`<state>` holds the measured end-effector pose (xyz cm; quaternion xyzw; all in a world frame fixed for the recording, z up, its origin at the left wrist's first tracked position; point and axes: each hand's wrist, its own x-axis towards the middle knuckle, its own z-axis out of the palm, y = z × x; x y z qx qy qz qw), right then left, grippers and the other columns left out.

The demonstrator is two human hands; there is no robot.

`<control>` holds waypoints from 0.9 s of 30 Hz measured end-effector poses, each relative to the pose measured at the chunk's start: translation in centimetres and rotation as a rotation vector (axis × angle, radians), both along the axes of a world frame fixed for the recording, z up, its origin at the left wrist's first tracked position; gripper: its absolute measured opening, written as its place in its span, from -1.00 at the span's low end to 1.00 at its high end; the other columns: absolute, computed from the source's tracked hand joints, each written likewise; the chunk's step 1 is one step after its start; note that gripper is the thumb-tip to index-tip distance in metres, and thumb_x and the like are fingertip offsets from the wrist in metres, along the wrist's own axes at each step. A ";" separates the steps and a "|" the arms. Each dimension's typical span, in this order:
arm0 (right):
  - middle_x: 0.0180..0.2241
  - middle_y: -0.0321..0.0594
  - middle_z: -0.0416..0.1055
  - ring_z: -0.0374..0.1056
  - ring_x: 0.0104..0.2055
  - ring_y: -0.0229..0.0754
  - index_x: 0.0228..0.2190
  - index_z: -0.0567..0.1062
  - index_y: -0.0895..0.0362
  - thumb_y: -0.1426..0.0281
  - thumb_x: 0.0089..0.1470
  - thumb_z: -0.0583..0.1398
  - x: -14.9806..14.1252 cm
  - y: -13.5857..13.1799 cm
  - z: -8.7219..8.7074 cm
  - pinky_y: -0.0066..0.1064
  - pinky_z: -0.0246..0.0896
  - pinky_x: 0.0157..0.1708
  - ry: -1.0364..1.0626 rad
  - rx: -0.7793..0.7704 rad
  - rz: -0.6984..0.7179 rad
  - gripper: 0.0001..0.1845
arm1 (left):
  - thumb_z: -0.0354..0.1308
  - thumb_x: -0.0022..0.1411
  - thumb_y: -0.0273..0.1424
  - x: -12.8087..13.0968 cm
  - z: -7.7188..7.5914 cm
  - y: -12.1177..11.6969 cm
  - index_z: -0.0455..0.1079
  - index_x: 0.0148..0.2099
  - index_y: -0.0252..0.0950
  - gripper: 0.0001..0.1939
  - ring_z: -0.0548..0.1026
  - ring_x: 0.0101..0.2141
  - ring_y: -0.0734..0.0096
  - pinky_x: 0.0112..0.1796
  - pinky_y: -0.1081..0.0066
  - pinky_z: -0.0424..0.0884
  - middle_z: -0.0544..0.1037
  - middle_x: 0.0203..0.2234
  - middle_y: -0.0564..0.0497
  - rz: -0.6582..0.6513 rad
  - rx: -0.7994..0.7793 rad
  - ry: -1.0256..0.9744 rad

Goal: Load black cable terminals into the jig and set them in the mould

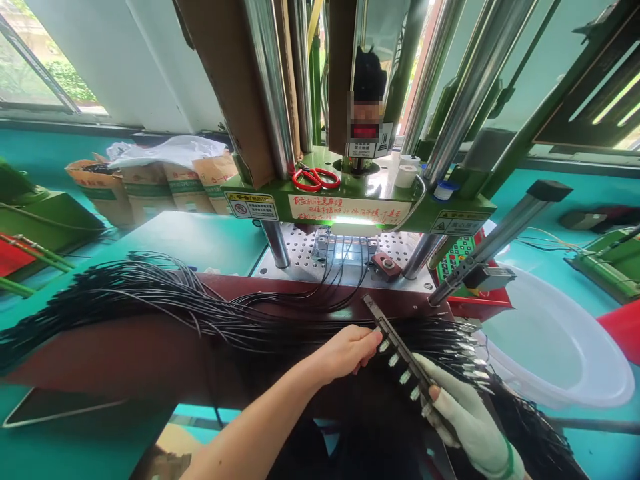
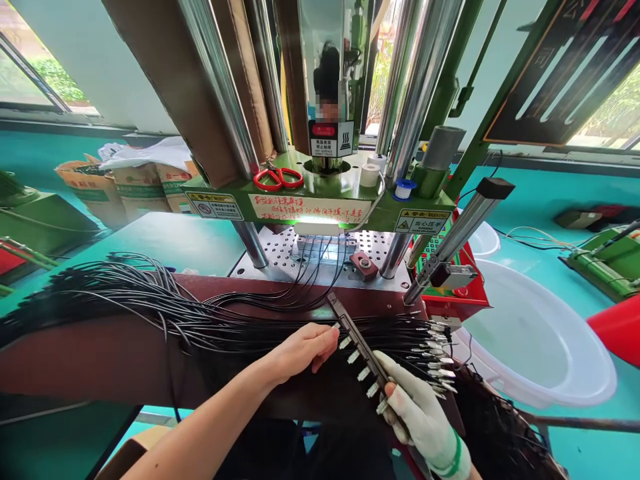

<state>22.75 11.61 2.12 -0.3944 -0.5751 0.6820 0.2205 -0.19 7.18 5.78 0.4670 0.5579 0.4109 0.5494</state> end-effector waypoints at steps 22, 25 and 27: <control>-0.54 -0.23 0.31 0.05 -0.68 -0.36 0.00 0.31 0.04 0.18 -0.02 0.16 1.6 -3.4 1.7 -0.53 -0.14 -0.75 0.069 0.004 -0.206 -0.48 | -0.37 0.20 -0.02 -1.0 1.6 -1.8 0.24 -0.44 -0.31 -0.45 0.25 -0.61 0.56 -0.60 0.52 0.17 0.28 -0.61 0.09 -0.223 0.114 0.136; -0.55 -0.21 0.34 0.14 -0.66 -0.30 -0.05 0.34 -0.05 0.16 -0.09 0.20 3.1 -4.6 2.7 -0.52 -0.08 -0.75 0.078 -0.056 -0.306 -0.49 | 0.00 0.09 -0.08 -0.7 0.3 -3.9 0.28 -0.39 -0.29 -0.66 0.31 -0.47 0.44 -0.54 0.50 0.17 0.37 -0.51 0.04 -0.481 0.376 0.802; -0.55 -0.18 0.36 0.18 -0.64 -0.25 -0.07 0.37 -0.06 0.14 -0.13 0.22 3.6 -5.1 3.1 -0.49 -0.03 -0.77 0.084 -0.051 -0.314 -0.48 | 0.15 0.02 -0.21 0.1 -0.9 -5.2 0.28 -0.36 -0.28 -0.75 0.33 -0.40 0.35 -0.54 0.45 0.15 0.38 -0.45 -0.01 -0.620 0.537 1.177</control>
